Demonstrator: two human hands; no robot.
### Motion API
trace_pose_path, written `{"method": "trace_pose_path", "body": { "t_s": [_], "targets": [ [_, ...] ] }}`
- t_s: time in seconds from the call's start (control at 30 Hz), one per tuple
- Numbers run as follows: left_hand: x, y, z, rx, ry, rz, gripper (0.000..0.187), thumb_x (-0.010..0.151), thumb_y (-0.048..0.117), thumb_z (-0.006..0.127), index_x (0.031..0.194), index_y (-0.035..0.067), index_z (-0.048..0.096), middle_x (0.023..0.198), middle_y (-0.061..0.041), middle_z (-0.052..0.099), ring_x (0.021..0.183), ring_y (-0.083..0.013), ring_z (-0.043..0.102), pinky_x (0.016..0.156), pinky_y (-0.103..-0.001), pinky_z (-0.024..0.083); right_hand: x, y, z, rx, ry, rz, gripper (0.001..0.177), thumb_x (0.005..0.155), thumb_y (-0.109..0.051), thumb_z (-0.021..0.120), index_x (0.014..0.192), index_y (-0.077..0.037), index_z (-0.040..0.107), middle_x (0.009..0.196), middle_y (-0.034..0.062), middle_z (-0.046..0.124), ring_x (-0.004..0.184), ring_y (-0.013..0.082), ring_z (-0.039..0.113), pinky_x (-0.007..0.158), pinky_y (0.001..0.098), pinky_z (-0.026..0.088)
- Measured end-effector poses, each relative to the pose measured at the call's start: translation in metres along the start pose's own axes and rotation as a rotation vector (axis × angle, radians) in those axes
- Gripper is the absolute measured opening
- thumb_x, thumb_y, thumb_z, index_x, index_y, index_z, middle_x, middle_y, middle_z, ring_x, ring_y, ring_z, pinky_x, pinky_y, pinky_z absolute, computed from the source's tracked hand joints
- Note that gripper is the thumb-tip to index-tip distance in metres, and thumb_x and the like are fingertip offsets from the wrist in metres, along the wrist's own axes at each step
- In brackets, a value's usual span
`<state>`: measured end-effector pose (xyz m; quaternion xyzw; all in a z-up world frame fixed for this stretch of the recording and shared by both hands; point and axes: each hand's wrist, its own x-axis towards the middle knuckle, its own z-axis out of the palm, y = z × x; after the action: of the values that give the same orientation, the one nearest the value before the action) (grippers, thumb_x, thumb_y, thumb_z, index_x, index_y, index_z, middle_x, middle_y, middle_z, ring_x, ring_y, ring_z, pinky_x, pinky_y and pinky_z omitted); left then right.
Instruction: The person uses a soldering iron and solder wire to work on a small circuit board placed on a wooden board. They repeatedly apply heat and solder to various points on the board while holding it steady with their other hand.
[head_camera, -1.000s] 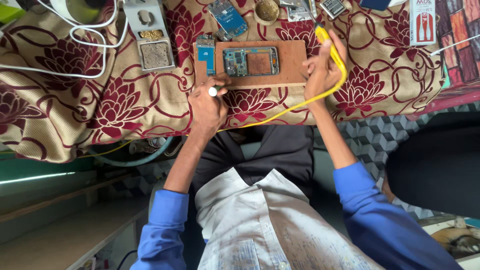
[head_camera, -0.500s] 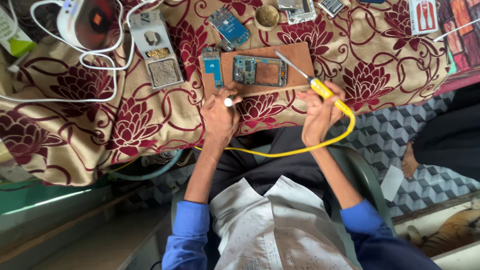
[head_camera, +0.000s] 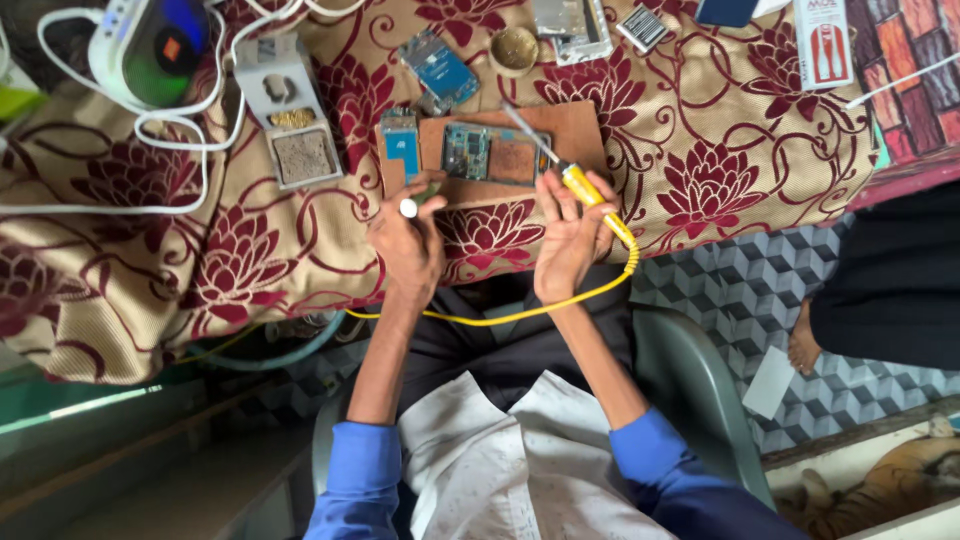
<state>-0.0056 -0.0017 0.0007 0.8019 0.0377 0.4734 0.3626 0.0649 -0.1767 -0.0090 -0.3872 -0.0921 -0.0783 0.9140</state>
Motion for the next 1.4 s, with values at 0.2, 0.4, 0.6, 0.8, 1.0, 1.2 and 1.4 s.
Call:
{"method": "trace_pose_path", "body": {
  "t_s": [0.2, 0.4, 0.6, 0.8, 1.0, 1.2, 1.4],
  "targets": [
    [-0.002, -0.003, 0.006, 0.023, 0.007, 0.004, 0.03, 0.094, -0.013, 0.066, 0.115, 0.001, 0.049, 0.105, -0.011, 0.076, 0.105, -0.027, 0.079, 0.082, -0.033, 0.062, 0.025, -0.015, 0.003, -0.14, -0.213, -0.191, 0.054, 0.11, -0.048, 0.053, 0.137, -0.003, 0.045, 0.133, 0.0204, 0.061, 0.127, 0.0381, 0.063, 0.125, 0.0592, 0.044],
    [-0.005, -0.007, 0.005, -0.026, 0.02, 0.081, 0.022, 0.098, -0.007, 0.064, 0.115, 0.0, 0.052, 0.097, -0.002, 0.077, 0.104, -0.027, 0.078, 0.08, -0.034, 0.063, -0.003, -0.028, -0.015, -0.031, -0.103, -0.02, 0.055, 0.108, -0.048, 0.052, 0.141, -0.004, 0.042, 0.135, 0.0172, 0.056, 0.123, 0.038, 0.062, 0.118, 0.066, 0.047],
    [-0.006, -0.013, 0.007, -0.056, 0.024, -0.001, 0.017, 0.1, -0.007, 0.061, 0.115, -0.003, 0.054, 0.1, -0.006, 0.079, 0.098, -0.0232, 0.079, 0.077, -0.034, 0.062, -0.002, -0.006, -0.024, -0.068, -0.121, -0.039, 0.053, 0.112, -0.048, 0.051, 0.142, -0.005, 0.044, 0.139, 0.0181, 0.058, 0.136, 0.0407, 0.057, 0.126, 0.0658, 0.042],
    [-0.002, 0.006, 0.0, -0.056, 0.006, -0.017, 0.017, 0.103, 0.0, 0.064, 0.115, -0.003, 0.052, 0.101, -0.005, 0.078, 0.101, -0.0253, 0.079, 0.082, -0.034, 0.062, 0.003, -0.021, -0.016, -0.026, -0.06, 0.011, 0.054, 0.106, -0.049, 0.052, 0.14, -0.008, 0.043, 0.139, 0.0156, 0.055, 0.136, 0.0383, 0.056, 0.114, 0.0706, 0.048],
    [0.005, 0.007, 0.002, -0.061, 0.01, -0.074, 0.021, 0.1, 0.003, 0.069, 0.11, -0.002, 0.053, 0.106, -0.012, 0.079, 0.09, -0.0228, 0.08, 0.071, -0.03, 0.06, -0.003, -0.014, -0.016, -0.052, -0.112, 0.05, 0.053, 0.107, -0.048, 0.053, 0.137, -0.006, 0.045, 0.136, 0.0183, 0.056, 0.133, 0.0376, 0.059, 0.114, 0.0703, 0.047],
    [0.003, 0.01, 0.001, -0.124, 0.015, -0.037, 0.016, 0.106, 0.004, 0.062, 0.115, -0.002, 0.05, 0.112, -0.011, 0.076, 0.1, -0.0258, 0.079, 0.081, -0.034, 0.063, 0.018, 0.001, -0.012, -0.061, -0.194, -0.067, 0.054, 0.113, -0.044, 0.054, 0.142, 0.001, 0.045, 0.126, 0.0188, 0.058, 0.131, 0.0344, 0.06, 0.126, 0.0619, 0.038],
    [0.002, 0.01, 0.001, -0.018, -0.034, -0.028, 0.031, 0.097, 0.013, 0.075, 0.11, 0.001, 0.05, 0.105, -0.011, 0.077, 0.088, -0.0253, 0.077, 0.072, -0.033, 0.059, 0.03, -0.009, -0.001, -0.139, -0.261, -0.053, 0.052, 0.108, -0.041, 0.055, 0.138, 0.001, 0.043, 0.127, 0.0187, 0.061, 0.12, 0.0341, 0.067, 0.114, 0.0594, 0.052]
  ]
}}
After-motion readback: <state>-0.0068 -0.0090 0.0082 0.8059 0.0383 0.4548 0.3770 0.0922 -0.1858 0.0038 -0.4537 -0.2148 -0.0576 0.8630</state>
